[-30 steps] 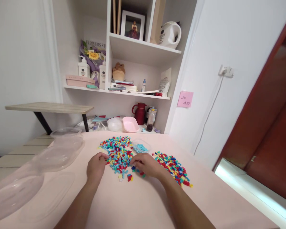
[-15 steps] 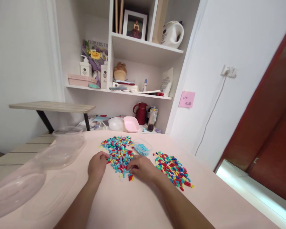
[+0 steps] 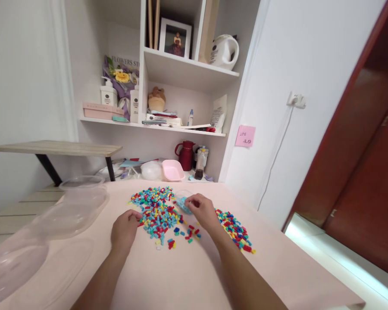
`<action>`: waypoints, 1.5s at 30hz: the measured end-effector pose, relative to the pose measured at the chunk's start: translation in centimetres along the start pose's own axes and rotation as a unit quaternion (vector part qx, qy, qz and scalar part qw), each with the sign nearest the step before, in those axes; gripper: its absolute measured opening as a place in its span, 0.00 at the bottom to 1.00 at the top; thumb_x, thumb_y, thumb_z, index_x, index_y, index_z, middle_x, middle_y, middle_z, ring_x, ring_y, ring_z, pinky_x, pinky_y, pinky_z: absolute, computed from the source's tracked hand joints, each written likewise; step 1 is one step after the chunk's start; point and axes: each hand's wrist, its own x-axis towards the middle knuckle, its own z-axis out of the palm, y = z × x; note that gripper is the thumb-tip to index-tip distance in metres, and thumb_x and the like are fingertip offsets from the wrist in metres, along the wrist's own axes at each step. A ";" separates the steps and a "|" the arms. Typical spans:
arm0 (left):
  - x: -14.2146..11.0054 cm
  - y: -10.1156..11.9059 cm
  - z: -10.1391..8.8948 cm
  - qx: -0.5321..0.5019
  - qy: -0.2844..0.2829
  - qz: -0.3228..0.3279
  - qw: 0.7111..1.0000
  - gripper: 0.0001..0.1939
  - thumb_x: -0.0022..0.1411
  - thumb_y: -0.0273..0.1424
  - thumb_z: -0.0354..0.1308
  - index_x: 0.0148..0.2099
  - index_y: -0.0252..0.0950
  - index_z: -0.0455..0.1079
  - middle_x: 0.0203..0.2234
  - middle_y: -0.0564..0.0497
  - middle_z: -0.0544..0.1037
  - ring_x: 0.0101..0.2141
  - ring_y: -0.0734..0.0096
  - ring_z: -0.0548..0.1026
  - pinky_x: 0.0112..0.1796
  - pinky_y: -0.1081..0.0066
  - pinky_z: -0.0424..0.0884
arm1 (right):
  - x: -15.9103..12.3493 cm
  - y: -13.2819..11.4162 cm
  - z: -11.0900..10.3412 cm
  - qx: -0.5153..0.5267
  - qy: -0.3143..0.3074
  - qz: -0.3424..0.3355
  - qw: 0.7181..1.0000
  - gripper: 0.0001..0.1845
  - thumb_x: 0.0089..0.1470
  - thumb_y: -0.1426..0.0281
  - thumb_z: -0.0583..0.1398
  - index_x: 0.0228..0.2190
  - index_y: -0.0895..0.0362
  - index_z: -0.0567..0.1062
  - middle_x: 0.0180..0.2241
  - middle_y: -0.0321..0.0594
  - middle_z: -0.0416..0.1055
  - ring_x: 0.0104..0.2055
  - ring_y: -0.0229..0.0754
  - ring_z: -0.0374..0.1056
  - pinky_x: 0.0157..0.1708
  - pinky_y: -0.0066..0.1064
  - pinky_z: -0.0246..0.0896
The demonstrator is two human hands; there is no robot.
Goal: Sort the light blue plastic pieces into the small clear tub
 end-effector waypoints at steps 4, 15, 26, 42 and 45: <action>0.2 -0.2 0.0 0.007 0.000 0.003 1.000 0.11 0.48 0.26 0.48 0.26 0.39 0.71 0.26 0.53 0.80 0.26 0.68 0.77 0.29 0.71 0.66 | 0.8 2.5 -0.9 -0.027 0.124 0.062 0.990 0.13 0.50 0.63 0.57 0.31 0.55 0.79 0.27 0.39 0.70 0.29 0.41 0.64 0.33 0.31 0.59; 0.6 -0.6 0.1 0.029 -0.015 -0.004 0.999 0.12 0.49 0.25 0.46 0.28 0.39 0.71 0.26 0.53 0.80 0.29 0.67 0.79 0.31 0.71 0.67 | 0.8 2.2 -1.9 -0.017 0.143 0.130 0.981 0.20 0.54 0.57 0.52 0.34 0.55 0.78 0.24 0.36 0.71 0.25 0.39 0.63 0.28 0.28 0.57; 0.9 -0.6 0.0 0.049 -0.002 0.010 0.999 0.11 0.49 0.27 0.48 0.28 0.38 0.72 0.25 0.53 0.80 0.28 0.66 0.78 0.29 0.70 0.67 | -0.4 2.7 -4.0 -0.340 -0.056 0.244 0.907 0.11 0.47 0.72 0.58 0.29 0.49 0.81 0.40 0.41 0.75 0.39 0.44 0.70 0.31 0.29 0.56; 0.8 -0.3 0.1 0.059 -0.012 -0.001 0.998 0.12 0.50 0.27 0.47 0.28 0.39 0.72 0.26 0.53 0.80 0.30 0.66 0.78 0.30 0.70 0.67 | -0.3 4.1 -3.8 -0.302 -0.047 0.237 0.922 0.06 0.45 0.67 0.62 0.28 0.49 0.79 0.36 0.37 0.75 0.34 0.42 0.70 0.26 0.28 0.52; 1.1 -0.9 0.3 0.075 -0.010 0.010 0.997 0.12 0.50 0.27 0.47 0.29 0.40 0.73 0.28 0.54 0.81 0.30 0.66 0.78 0.30 0.70 0.66 | 0.1 4.0 -4.0 -0.265 0.066 0.200 0.941 0.10 0.51 0.65 0.58 0.34 0.49 0.79 0.35 0.39 0.74 0.33 0.41 0.69 0.27 0.29 0.54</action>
